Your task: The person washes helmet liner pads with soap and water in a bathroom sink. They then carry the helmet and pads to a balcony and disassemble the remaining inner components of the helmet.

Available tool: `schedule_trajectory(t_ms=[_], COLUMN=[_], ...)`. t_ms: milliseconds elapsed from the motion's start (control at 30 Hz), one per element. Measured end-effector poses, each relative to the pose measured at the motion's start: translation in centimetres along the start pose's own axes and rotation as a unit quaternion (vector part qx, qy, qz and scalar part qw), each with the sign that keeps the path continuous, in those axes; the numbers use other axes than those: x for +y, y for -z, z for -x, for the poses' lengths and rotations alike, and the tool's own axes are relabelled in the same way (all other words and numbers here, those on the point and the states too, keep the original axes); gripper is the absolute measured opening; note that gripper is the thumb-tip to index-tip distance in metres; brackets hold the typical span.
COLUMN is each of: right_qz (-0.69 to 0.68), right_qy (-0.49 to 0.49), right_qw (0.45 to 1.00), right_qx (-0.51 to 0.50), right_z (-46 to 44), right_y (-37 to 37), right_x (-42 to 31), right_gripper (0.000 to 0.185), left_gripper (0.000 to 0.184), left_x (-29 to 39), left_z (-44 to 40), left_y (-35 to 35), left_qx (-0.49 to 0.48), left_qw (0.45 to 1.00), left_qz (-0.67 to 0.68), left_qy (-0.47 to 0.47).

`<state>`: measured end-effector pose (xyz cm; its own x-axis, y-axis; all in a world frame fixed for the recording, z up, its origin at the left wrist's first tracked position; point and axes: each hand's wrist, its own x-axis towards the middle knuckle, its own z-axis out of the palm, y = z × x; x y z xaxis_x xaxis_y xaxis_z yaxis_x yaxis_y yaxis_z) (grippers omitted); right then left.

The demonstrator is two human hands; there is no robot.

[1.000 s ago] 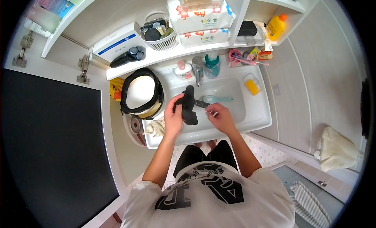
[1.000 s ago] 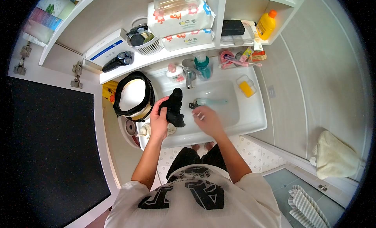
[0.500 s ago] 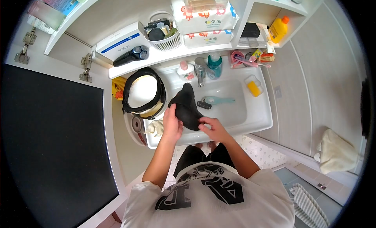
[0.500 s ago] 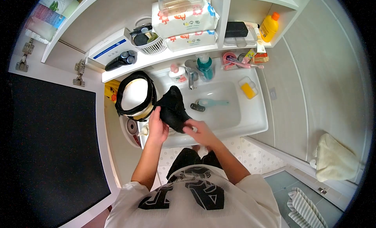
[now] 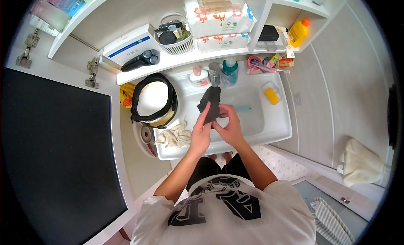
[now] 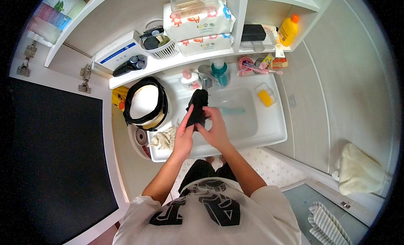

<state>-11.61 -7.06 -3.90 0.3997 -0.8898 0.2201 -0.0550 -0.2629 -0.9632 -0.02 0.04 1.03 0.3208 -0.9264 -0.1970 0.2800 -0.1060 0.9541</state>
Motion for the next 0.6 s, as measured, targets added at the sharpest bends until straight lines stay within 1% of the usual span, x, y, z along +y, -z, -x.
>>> schedule_trajectory(t_ms=[100, 133, 167, 200, 233, 300, 433, 500, 533, 600], right_qz=[-0.024, 0.025, 0.075, 0.125, 0.134, 0.152, 0.119, 0.107, 0.105, 0.101], right_qy=[-0.055, -0.02, 0.016, 0.053, 0.07, 0.103, 0.025, -0.004, 0.0, 0.01], right_qw=[0.998, 0.999, 0.997, 0.99, 0.988, 0.983, 0.992, 0.994, 0.994, 0.994], right_qx=[-0.011, -0.017, -0.023, -0.028, -0.022, -0.01, -0.016, -0.015, 0.003, 0.038], right_z=[-0.1, 0.0, 0.1, -0.2, -0.2, 0.0, 1.1, 1.4, 1.5, 1.7], right_y=[0.6, 0.8, 1.0, 1.1, 1.0, 0.6, 0.4, 0.6, 0.6, 0.7], right_x=[0.4, 1.2, 2.5, 2.3, 1.9, 0.8, 2.0, 2.6, 2.5, 2.2], right_gripper=[0.048, 0.047, 0.047, 0.046, 0.044, 0.04, 0.029, 0.023, 0.022, 0.019], left_gripper=[0.06, 0.059, 0.059, 0.058, 0.058, 0.057, 0.057, 0.057, 0.057, 0.058], left_x=[-0.6, -0.7, -0.6, -0.1, 0.2, 0.0, -0.4, -0.9, -1.0, -0.8], left_z=[0.0, 0.0, 0.2, 0.5, 0.6, 0.7, 0.9, 0.9, 0.9, 0.8], left_y=[0.4, 0.5, 0.6, 0.4, 0.3, 0.4, 0.5, 0.8, 0.8, 0.9], left_qx=[0.015, 0.021, 0.028, 0.034, 0.038, 0.022, 0.019, 0.039, 0.048, 0.076], left_qw=[1.0, 1.0, 0.998, 0.994, 0.987, 0.985, 0.982, 0.982, 0.982, 0.978], left_qz=[0.009, 0.013, 0.056, 0.099, 0.141, 0.159, 0.175, 0.179, 0.181, 0.186], left_qy=[-0.009, -0.013, 0.011, 0.036, 0.06, 0.067, 0.064, 0.046, 0.037, 0.048])
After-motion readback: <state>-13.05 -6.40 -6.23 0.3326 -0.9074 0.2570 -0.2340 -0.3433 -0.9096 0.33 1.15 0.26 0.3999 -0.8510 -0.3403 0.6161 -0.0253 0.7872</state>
